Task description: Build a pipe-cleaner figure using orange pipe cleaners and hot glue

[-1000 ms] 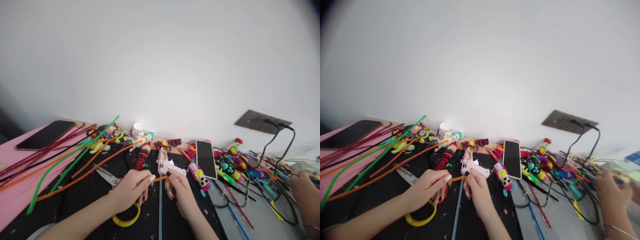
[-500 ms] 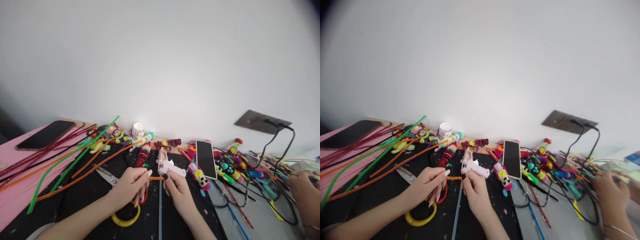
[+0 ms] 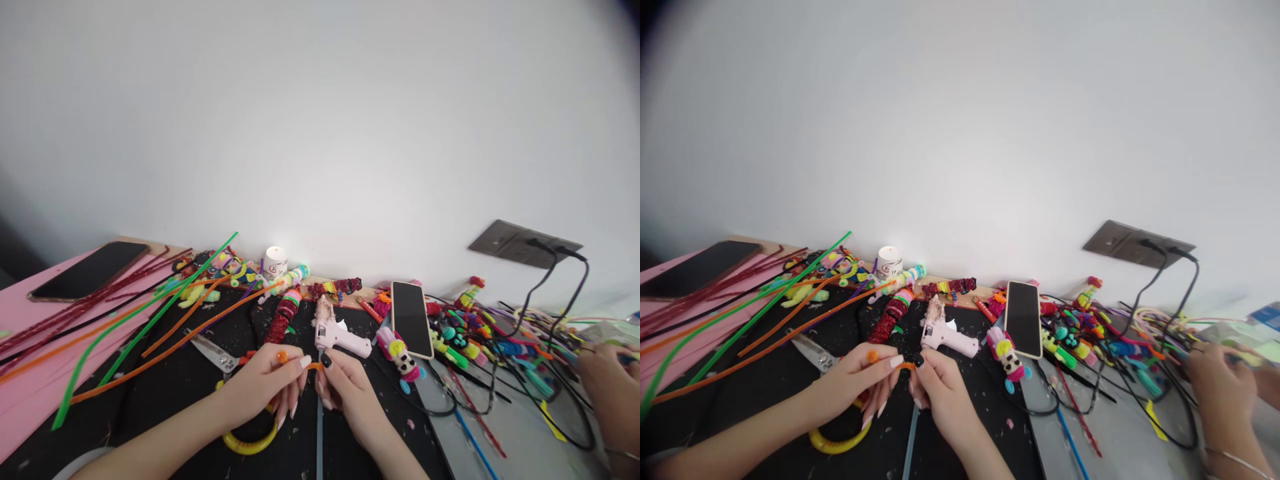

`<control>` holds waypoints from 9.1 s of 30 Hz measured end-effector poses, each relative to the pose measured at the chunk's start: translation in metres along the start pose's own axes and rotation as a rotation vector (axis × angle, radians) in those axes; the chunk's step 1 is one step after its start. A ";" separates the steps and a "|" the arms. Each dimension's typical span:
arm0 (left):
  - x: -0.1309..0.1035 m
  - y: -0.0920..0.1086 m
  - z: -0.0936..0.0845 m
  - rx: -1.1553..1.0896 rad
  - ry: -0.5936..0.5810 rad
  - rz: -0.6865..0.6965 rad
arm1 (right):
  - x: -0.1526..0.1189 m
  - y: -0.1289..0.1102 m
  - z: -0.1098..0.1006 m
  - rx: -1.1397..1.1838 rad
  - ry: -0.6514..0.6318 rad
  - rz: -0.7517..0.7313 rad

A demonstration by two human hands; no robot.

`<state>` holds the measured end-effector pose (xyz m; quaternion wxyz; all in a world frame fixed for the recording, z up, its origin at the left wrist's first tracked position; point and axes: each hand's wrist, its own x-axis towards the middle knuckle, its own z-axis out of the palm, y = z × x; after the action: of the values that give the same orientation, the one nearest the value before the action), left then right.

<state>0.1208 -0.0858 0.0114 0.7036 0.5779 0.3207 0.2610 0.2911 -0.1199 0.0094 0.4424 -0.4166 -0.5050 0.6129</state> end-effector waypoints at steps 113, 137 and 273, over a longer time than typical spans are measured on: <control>-0.002 -0.004 -0.003 0.369 0.243 0.103 | -0.002 -0.008 -0.002 -0.687 0.087 -0.189; 0.000 -0.004 -0.010 0.420 0.281 0.163 | -0.001 -0.011 -0.011 -0.530 0.015 -0.172; 0.002 -0.001 -0.012 0.191 0.103 0.050 | -0.001 -0.009 -0.006 -0.233 -0.009 -0.003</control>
<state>0.1133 -0.0770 0.0082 0.6213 0.6359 0.3654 0.2760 0.2984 -0.1182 0.0173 0.3897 -0.4618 -0.5752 0.5513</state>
